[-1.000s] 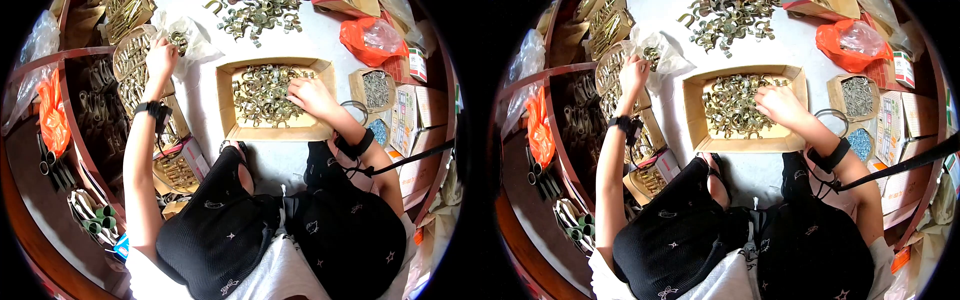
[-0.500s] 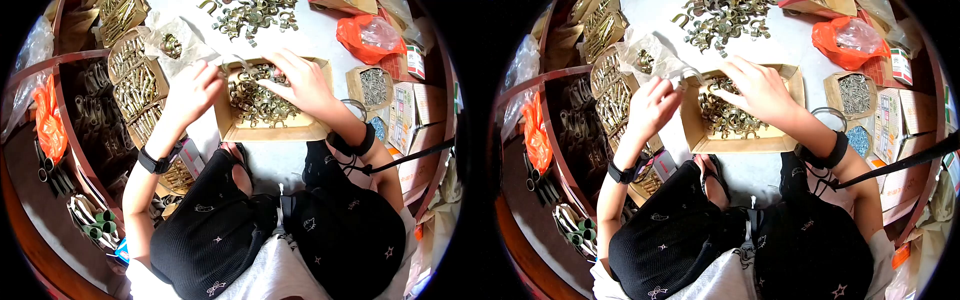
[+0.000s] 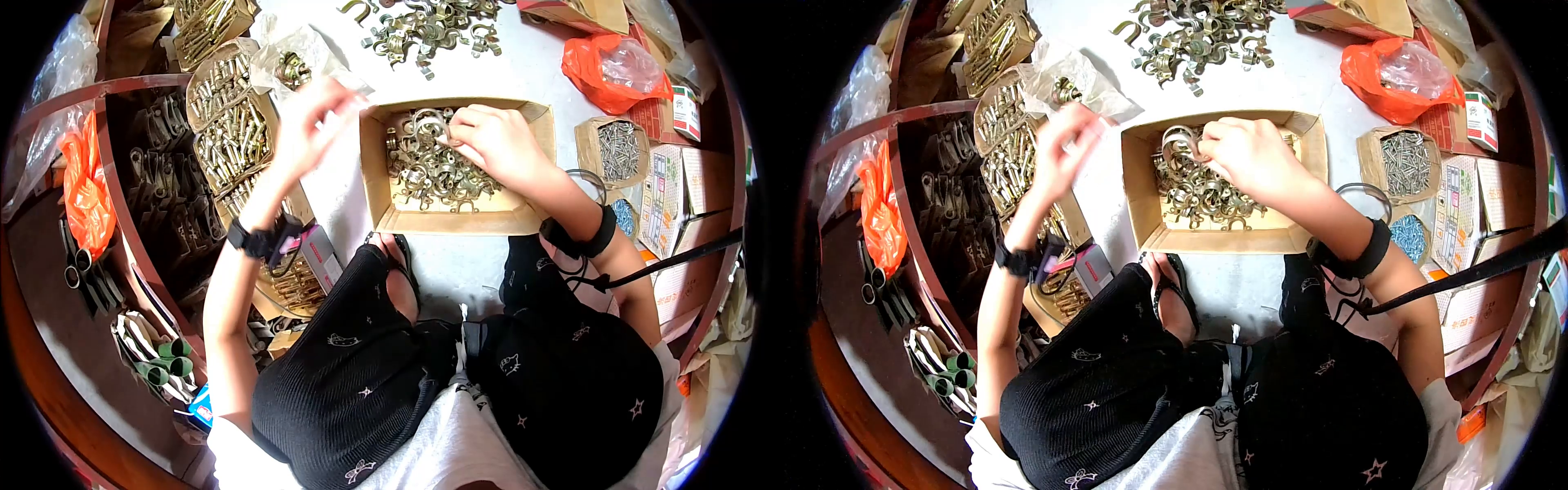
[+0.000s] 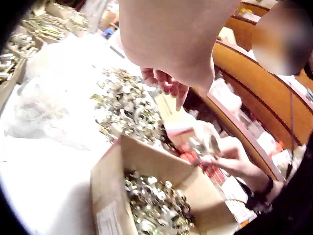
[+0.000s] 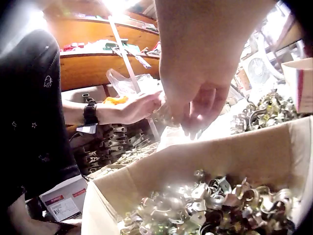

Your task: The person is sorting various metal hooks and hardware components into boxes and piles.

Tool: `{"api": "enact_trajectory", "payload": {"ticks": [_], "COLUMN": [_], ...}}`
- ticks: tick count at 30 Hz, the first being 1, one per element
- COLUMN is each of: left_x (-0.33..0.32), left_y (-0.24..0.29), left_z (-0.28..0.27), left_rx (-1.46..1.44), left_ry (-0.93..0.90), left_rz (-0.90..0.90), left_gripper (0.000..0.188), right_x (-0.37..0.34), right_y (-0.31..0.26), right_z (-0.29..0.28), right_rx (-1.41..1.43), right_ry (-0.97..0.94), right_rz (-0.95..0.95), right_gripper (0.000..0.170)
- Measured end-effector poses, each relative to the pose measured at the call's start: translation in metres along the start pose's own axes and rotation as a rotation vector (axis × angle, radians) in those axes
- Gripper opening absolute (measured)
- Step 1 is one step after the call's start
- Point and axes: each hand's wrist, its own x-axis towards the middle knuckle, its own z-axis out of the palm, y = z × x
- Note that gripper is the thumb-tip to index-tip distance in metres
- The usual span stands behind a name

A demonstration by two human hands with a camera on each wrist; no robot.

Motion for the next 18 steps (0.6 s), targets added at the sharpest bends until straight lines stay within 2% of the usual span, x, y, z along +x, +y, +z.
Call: {"api": "enact_trajectory", "payload": {"ticks": [1,2,3,6,9,14,16,17,18], "left_x": [0.0,0.004,0.008,0.005,0.002,0.012,0.015,0.015,0.013], "left_y": [-0.021,-0.043,-0.062,-0.116,-0.147,-0.148,-0.145,-0.153,-0.156], "left_z": [-0.009,-0.013,-0.02,-0.027,-0.016,-0.011,-0.018,-0.026,-0.033], "left_rx": [0.023,0.127,0.331,0.777,0.869,0.945,0.739,0.663,0.426], "left_ry": [0.031,0.141,0.142,-0.07,-0.153,-0.217,-0.173,-0.051,0.149], "left_rz": [-0.262,-0.307,-0.354,-0.258,-0.178,-0.206,-0.357,-0.383,-0.419], "left_gripper": [0.012,0.015,0.018,0.017,0.018,0.017,0.018,0.025,0.026], "right_x": [0.0,0.0,-0.001,-0.003,-0.004,-0.008,-0.008,-0.009,-0.01], "right_y": [0.002,0.002,0.002,0.002,0.001,-0.001,0.0,0.002,0.003], "right_z": [-0.002,-0.003,-0.004,-0.002,0.005,0.012,0.011,0.011,0.011], "right_rx": [-0.013,-0.013,0.0,0.035,0.066,0.056,0.078,0.098,0.119], "right_ry": [-0.003,-0.002,-0.002,-0.03,-0.069,-0.097,-0.108,-0.123,-0.139], "right_rz": [0.022,0.022,0.035,0.048,0.05,0.031,0.035,0.044,0.053], "right_gripper": [0.012,0.012,0.012,0.011,0.011,0.012,0.012,0.011,0.011]}}
